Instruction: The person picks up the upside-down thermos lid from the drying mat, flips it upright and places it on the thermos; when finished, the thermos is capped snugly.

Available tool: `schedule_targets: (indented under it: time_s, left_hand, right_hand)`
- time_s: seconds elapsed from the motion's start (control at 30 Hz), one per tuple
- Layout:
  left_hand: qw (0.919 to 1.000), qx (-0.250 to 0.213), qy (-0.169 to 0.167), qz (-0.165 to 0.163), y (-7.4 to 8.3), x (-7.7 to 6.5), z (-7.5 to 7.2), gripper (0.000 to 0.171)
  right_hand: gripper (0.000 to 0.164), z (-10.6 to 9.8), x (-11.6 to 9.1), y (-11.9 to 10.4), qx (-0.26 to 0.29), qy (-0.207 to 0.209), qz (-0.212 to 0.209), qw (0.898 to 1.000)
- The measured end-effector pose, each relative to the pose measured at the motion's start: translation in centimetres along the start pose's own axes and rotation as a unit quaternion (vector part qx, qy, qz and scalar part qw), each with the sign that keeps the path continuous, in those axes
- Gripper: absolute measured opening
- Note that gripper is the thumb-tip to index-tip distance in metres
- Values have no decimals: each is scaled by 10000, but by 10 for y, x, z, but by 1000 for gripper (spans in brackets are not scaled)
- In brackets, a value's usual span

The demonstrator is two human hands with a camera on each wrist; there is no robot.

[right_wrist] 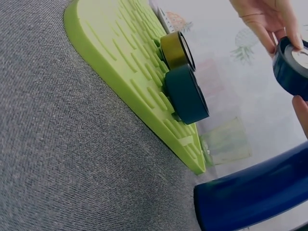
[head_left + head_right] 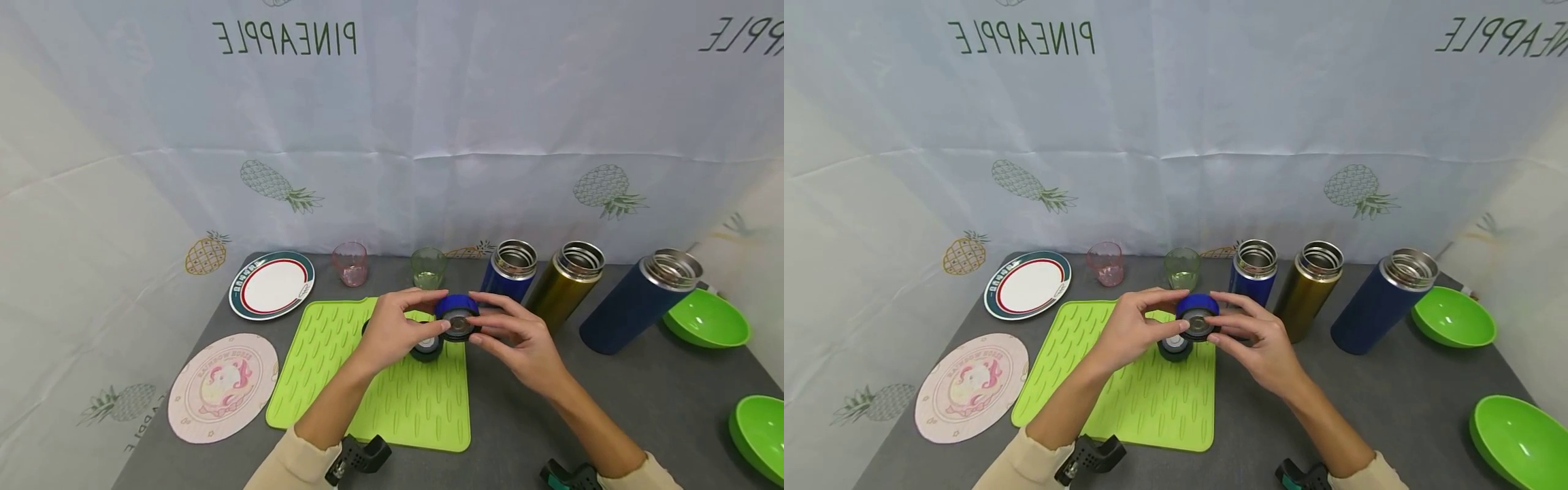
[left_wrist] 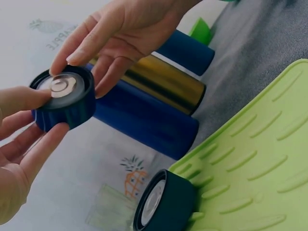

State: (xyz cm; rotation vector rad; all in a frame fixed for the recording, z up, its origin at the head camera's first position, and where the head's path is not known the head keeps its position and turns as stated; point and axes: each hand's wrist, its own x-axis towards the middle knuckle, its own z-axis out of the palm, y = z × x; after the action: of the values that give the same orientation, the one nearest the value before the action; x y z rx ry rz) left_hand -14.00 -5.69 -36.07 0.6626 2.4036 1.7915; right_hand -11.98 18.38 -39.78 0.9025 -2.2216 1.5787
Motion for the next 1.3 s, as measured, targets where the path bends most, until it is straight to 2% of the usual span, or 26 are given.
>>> schedule_targets:
  time_s: [0.2,0.37,0.53,0.67,0.77,1.03,1.1,1.17,1.3]
  left_hand:
    - [9992,-373,-114,29,-1,0,1,37]
    - [9980,-448,-153,417,1,-1,3,35]
    - [9954,63,40,955,2,-3,5,32]
    - [9894,515,233,1336,2,-4,6,30]
    - [9861,626,262,1517,3,-4,7,31]
    - [9771,969,346,1862,2,-5,7,32]
    - [9770,964,307,1877,2,-4,7,32]
    - [9816,832,247,1703,2,-5,6,33]
    - [9952,294,31,934,2,-7,2,45]
  right_hand:
    - [29,0,0,-2,205,-17,-62,9998]
    - [28,-1,0,-5,262,49,132,9996]
    - [26,-2,1,-6,382,152,293,9987]
    - [43,-3,0,-3,376,-1,212,9991]
    - [54,-3,0,-2,259,-169,215,9993]
    - [53,-3,-1,-2,228,-164,220,9994]
    - [53,-2,-1,-3,202,-87,138,9997]
    - [53,-2,-1,-3,170,24,13,9999]
    - [53,-2,-1,-1,140,175,-281,9994]
